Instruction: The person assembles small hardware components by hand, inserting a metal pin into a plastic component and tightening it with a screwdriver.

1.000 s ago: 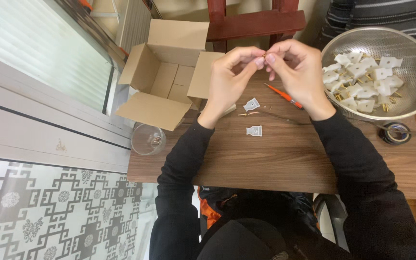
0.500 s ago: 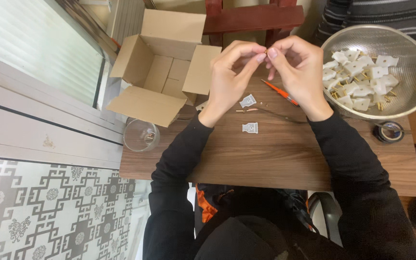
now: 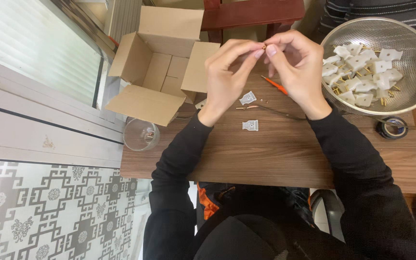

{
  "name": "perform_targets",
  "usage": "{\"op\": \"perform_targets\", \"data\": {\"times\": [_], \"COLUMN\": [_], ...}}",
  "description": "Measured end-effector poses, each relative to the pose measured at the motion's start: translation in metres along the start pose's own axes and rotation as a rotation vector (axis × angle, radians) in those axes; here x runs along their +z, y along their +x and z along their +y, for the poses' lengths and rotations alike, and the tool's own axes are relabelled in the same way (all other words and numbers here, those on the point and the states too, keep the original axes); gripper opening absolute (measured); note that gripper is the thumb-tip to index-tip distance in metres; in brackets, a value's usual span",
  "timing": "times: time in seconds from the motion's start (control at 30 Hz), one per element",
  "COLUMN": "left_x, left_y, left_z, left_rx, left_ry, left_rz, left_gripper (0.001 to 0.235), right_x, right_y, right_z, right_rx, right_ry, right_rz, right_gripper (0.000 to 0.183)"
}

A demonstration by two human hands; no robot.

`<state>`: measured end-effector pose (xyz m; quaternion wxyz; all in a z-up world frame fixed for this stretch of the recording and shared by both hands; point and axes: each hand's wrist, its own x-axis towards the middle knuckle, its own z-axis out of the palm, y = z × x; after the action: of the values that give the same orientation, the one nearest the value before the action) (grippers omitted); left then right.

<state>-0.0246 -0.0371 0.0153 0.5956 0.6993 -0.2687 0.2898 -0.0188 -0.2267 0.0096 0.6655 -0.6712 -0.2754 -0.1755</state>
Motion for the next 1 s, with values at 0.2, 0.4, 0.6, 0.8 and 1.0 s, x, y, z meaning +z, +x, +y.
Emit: {"op": "perform_targets", "data": {"times": [0.2,0.4,0.6,0.8,1.0], "left_x": [-0.002,-0.002,-0.003,-0.002,-0.001], "left_y": [0.004,0.001,-0.001,0.000,-0.001], "left_z": [0.001,0.004,0.006,0.013,0.014], "left_rx": [0.198,-0.039,-0.155,-0.013,0.075], "left_ry": [0.177,-0.005,-0.262,-0.141,-0.113], "left_rz": [-0.016,-0.029,-0.036,-0.020,-0.027], "left_gripper": [0.011,0.012,0.012,0.015,0.012], "right_x": [-0.002,-0.001,0.004,0.002,0.000], "right_y": [0.003,-0.001,-0.004,-0.005,-0.007], "right_z": [-0.001,0.003,-0.007,-0.016,-0.018], "right_rx": [0.167,0.091,-0.104,-0.134,-0.097], "right_ry": [0.157,0.085,-0.054,-0.057,-0.017], "right_rz": [-0.033,-0.003,0.003,0.008,0.010], "right_gripper": [0.017,0.008,0.006,0.009,0.004]}}
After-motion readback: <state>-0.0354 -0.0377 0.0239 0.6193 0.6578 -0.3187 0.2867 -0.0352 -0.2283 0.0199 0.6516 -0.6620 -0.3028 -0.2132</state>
